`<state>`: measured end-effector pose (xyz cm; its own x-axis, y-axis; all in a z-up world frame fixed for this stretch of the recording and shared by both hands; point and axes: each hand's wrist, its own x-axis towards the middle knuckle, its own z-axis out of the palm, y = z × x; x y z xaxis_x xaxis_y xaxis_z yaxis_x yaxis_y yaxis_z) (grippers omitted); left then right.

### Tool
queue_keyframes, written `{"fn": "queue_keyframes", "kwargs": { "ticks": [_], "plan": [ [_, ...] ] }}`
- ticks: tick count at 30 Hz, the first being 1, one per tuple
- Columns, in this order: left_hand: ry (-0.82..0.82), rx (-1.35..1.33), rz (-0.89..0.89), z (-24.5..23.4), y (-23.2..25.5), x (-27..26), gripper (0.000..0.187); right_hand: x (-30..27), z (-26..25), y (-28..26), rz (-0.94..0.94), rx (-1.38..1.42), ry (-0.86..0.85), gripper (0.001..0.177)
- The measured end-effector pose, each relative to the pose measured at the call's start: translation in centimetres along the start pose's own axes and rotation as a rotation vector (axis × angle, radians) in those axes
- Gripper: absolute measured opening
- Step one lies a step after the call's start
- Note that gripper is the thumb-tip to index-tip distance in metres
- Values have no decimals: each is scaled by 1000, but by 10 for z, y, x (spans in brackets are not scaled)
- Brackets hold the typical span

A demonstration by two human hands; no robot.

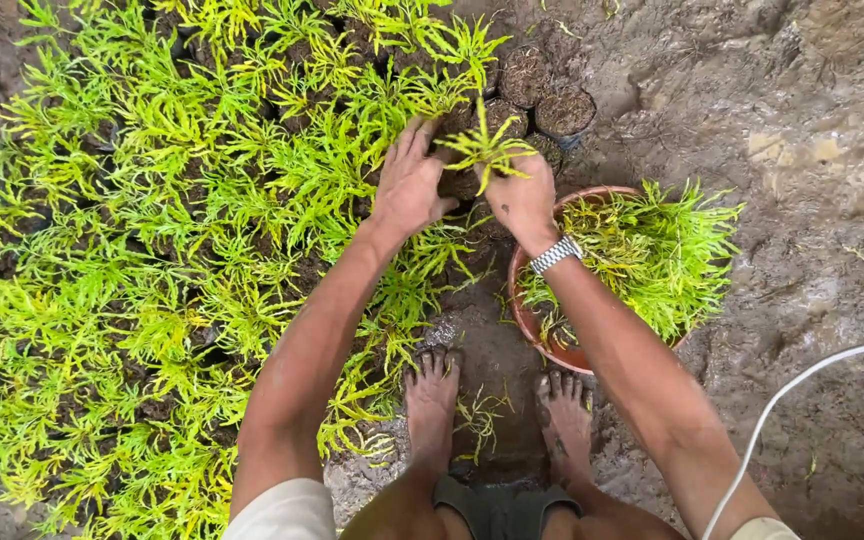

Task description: The person is taking small green plant cuttings from a plastic bowl and planting them into individual black plastic bags filled with soil.

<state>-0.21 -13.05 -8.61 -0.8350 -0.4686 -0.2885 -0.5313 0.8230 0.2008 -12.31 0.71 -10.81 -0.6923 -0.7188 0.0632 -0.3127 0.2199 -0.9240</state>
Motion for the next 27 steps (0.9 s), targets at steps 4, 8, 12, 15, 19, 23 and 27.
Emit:
{"fn": "queue_keyframes", "kwargs": {
  "ticks": [4, 8, 12, 15, 19, 23, 27],
  "plan": [
    [5, -175, -13, -48, 15, -24, 48, 7, 20, -3, 37, -317, -157, 8],
    [-69, -271, 64, -35, 14, -10, 31, 9, 27, 2, 16, -540, -346, 17],
    [-83, -191, 104, 2, 3, 13, 23, -12, -46, -46, -80, -283, -303, 22],
    [-106, -93, 122, -11, 14, -2, 28, -38, -92, -29, -60, -205, -209, 23],
    [84, -79, 234, -21, 26, -5, 27, -76, -134, 4, 104, -216, -130, 19],
    [-15, -76, 51, -16, 33, 14, 37, -111, -161, 9, 169, -215, -246, 22],
    [2, -34, 34, -6, 32, 12, 34, -156, -156, 25, -60, -430, -180, 15]
  ]
}}
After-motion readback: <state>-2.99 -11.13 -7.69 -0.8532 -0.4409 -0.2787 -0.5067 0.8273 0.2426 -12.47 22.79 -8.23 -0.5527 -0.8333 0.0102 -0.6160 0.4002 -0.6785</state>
